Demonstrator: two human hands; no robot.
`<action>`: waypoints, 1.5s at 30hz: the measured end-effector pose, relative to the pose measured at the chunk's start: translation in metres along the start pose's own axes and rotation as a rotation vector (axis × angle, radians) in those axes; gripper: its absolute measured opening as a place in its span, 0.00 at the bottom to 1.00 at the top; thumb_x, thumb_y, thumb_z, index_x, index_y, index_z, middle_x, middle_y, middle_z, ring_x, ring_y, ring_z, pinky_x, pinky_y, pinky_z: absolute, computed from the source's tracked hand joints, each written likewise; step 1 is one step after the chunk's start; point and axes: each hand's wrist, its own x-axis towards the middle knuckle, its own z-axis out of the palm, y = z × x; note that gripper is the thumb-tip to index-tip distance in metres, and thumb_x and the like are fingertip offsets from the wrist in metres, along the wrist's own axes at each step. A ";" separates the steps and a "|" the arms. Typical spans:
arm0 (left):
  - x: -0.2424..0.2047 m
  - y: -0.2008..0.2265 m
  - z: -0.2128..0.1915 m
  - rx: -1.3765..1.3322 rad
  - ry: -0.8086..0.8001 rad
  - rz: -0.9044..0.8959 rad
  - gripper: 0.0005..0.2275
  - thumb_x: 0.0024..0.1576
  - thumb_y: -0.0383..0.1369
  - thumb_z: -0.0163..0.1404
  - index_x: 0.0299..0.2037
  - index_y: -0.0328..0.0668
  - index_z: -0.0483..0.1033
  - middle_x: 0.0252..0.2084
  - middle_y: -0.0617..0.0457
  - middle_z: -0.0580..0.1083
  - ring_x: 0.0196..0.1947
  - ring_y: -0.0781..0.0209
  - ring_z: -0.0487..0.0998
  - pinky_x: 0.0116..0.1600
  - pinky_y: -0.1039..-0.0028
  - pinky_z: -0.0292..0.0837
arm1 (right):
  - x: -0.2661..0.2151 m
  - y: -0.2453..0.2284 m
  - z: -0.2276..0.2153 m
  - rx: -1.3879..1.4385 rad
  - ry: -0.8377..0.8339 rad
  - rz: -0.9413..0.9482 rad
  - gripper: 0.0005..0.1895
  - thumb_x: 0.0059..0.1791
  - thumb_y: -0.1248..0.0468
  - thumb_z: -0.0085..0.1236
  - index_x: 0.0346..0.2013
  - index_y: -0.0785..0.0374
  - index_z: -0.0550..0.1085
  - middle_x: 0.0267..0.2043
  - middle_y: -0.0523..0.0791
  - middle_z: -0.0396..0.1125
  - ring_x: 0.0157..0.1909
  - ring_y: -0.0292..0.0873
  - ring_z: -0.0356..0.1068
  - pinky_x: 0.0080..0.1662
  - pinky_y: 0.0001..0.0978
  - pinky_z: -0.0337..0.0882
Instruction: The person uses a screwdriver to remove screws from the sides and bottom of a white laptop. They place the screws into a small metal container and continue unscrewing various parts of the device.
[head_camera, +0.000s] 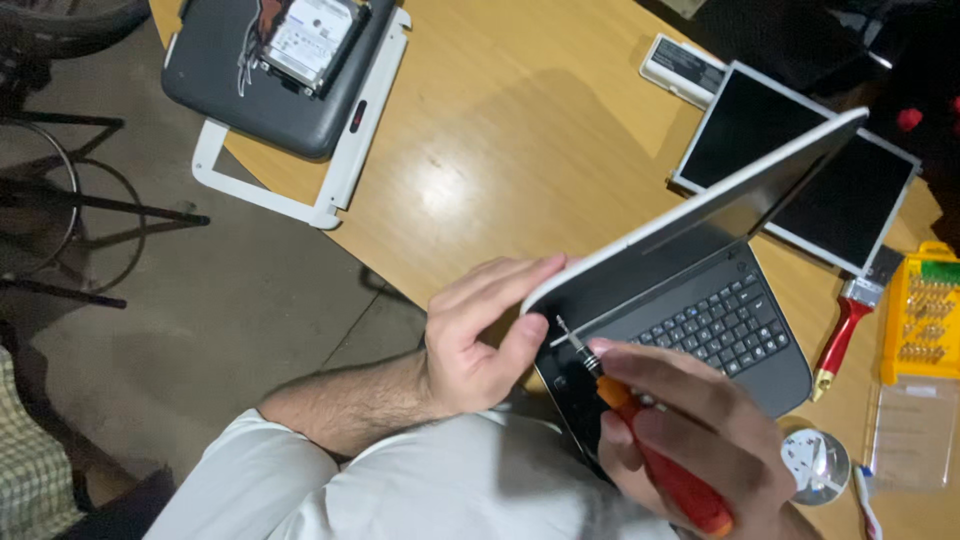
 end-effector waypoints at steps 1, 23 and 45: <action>0.002 0.001 -0.001 0.003 0.003 0.007 0.18 0.81 0.36 0.50 0.70 0.26 0.82 0.66 0.33 0.87 0.61 0.38 0.95 0.70 0.55 0.94 | 0.008 -0.001 0.001 0.000 0.002 -0.008 0.18 0.59 0.71 0.71 0.59 0.61 0.72 0.68 0.62 0.79 0.68 0.61 0.94 0.66 0.41 1.00; -0.002 0.001 0.006 0.002 0.022 0.016 0.19 0.81 0.40 0.49 0.69 0.29 0.83 0.63 0.32 0.85 0.56 0.41 0.94 0.63 0.60 0.95 | 0.007 0.024 -0.012 0.134 -0.266 0.002 0.24 0.51 0.65 0.84 0.51 0.58 0.74 0.78 0.53 0.75 0.77 0.56 0.87 0.74 0.47 0.91; 0.000 0.001 0.008 0.005 0.032 0.034 0.21 0.83 0.43 0.48 0.67 0.28 0.83 0.61 0.33 0.86 0.54 0.41 0.94 0.61 0.60 0.95 | 0.017 0.018 -0.008 0.068 -0.251 0.004 0.22 0.53 0.67 0.81 0.38 0.60 0.69 0.73 0.50 0.79 0.72 0.52 0.89 0.71 0.42 0.89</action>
